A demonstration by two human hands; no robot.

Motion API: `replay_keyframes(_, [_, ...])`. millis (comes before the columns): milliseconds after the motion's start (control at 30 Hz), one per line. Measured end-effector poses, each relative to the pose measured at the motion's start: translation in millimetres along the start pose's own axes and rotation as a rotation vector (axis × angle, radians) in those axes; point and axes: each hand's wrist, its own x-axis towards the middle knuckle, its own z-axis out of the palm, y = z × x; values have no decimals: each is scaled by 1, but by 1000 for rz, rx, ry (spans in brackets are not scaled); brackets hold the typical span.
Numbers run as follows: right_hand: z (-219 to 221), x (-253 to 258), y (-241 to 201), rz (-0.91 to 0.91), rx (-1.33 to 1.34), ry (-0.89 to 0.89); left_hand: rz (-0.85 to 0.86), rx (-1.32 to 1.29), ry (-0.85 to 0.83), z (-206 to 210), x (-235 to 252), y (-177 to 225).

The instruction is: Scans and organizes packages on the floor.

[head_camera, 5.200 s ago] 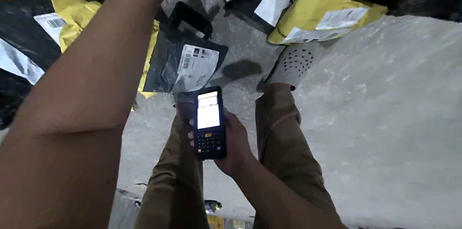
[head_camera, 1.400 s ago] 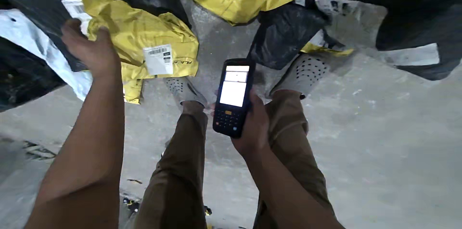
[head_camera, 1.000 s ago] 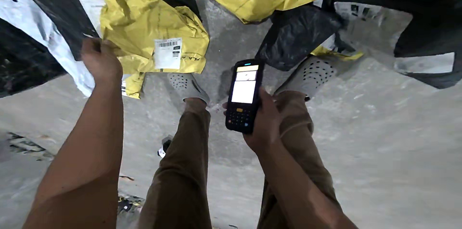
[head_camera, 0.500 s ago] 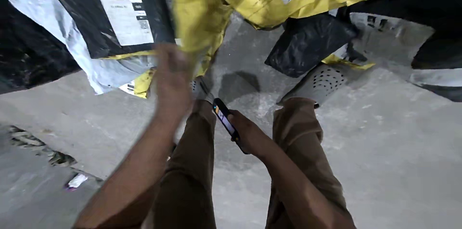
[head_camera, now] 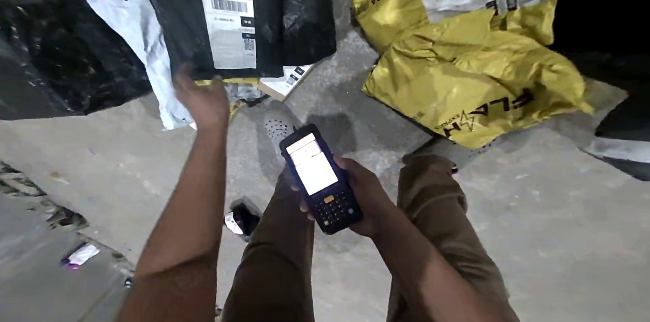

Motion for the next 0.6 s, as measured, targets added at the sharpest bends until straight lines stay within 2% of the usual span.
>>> replay_keyframes(67, [4, 5, 3, -10, -10, -28, -21, 135, 61, -6, 37, -15])
replay_keyframes(167, [4, 10, 5, -7, -52, -3, 1, 137, 8, -13, 73, -15])
replay_keyframes(233, [3, 14, 5, 3, -89, 41, 16, 120, -14, -17, 84, -8])
replay_keyframes(300, [3, 17, 4, 21, -153, 132, 103, 68, -49, -22, 77, 7])
replay_keyframes(367, [3, 21, 4, 34, -267, 234, 278, -74, -99, -28, 43, 39])
replay_keyframes(433, [0, 23, 6, 36, -418, 305, 465, -219, -201, -28, -11, 81])
replay_keyframes(533, [0, 25, 10, 47, -577, 389, 696, -225, -352, -32, -101, 143])
replay_keyframes(600, [-1, 26, 13, -5, -620, 419, 893, -432, -443, -19, -124, 164])
